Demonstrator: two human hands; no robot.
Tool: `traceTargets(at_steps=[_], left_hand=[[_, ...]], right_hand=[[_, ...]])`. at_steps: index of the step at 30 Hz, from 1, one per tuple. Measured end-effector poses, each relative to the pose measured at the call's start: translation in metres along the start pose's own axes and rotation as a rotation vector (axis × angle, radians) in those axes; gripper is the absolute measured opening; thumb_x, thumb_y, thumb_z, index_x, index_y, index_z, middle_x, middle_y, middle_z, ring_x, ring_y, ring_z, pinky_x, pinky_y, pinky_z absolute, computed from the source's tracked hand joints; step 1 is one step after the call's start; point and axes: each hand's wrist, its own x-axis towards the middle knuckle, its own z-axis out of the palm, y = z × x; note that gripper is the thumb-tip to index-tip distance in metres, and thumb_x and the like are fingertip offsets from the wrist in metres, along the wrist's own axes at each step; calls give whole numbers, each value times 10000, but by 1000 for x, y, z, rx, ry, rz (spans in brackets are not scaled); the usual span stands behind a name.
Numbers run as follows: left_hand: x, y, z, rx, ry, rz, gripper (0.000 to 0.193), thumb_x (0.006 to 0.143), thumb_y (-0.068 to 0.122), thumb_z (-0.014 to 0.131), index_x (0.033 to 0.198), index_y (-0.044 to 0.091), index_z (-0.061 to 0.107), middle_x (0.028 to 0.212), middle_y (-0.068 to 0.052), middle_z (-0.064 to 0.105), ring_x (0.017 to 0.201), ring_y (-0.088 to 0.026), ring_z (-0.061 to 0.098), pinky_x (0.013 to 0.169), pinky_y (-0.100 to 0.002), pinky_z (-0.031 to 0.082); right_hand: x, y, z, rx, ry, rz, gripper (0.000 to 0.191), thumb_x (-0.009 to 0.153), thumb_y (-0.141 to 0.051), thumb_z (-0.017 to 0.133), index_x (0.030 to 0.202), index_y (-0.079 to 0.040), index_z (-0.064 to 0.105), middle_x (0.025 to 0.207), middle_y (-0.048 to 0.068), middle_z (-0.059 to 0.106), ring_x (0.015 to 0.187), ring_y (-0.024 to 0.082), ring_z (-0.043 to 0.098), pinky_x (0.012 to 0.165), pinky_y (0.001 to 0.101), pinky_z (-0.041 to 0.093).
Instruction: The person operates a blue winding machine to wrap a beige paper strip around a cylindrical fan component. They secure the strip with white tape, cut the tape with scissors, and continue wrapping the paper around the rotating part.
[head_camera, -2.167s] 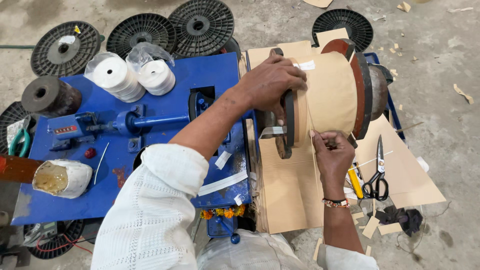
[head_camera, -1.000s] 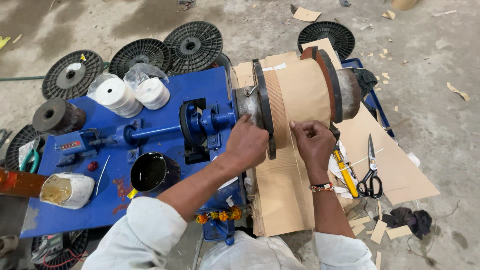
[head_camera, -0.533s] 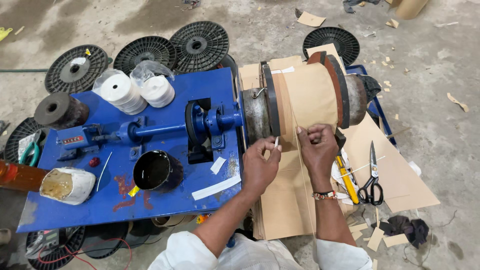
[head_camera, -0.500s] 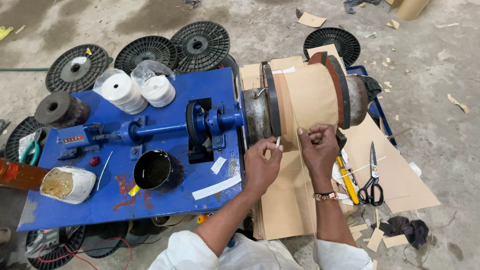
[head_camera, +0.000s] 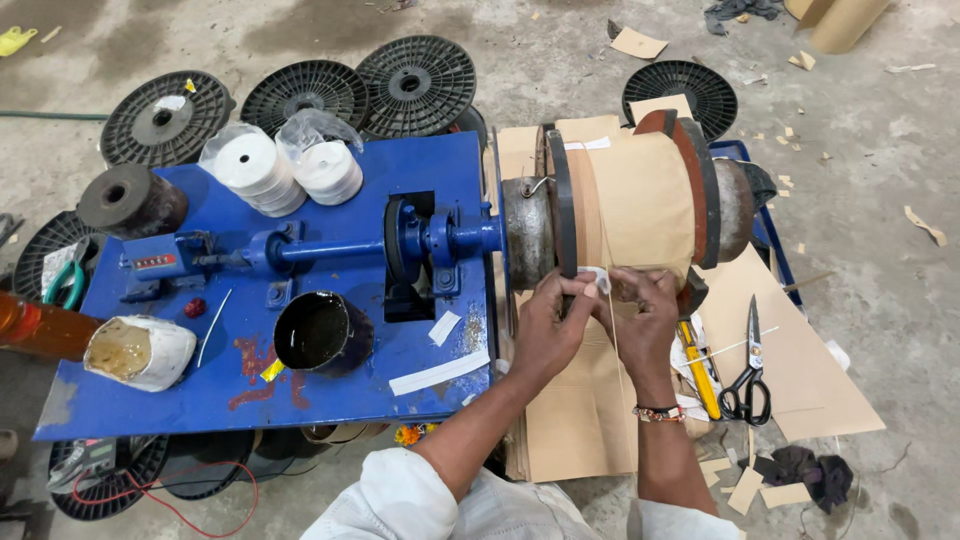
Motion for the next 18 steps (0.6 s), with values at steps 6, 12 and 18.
traceTargets(at_steps=[6, 12, 18], left_hand=[[3, -22, 5, 36, 27, 95, 172, 1075, 233, 580, 1061, 72, 641, 1130, -134, 681, 1127, -292, 626, 1019, -394, 485], [5, -19, -10, 102, 98, 50, 288, 1015, 302, 691, 1040, 38, 581, 1115, -131, 686, 1039, -268, 636, 938, -373, 501], [8, -8, -23, 403, 160, 153, 430, 909, 261, 749, 1199, -33, 630, 1209, -211, 640, 1132, -323, 620, 1025, -414, 537]], right_hand=[[-7, 40, 10, 292, -34, 218, 190, 973, -48, 776, 1161, -32, 760, 1050, 21, 701, 954, 103, 639, 841, 232, 554], [-7, 54, 30, 119, 80, 28, 112, 1077, 89, 766, 1185, 63, 776, 996, 59, 665, 931, 114, 562, 860, 224, 502], [-4, 30, 37, 269, 145, 166, 46, 1060, 87, 747, 1104, 91, 735, 1013, 32, 663, 846, 57, 635, 767, 206, 500]])
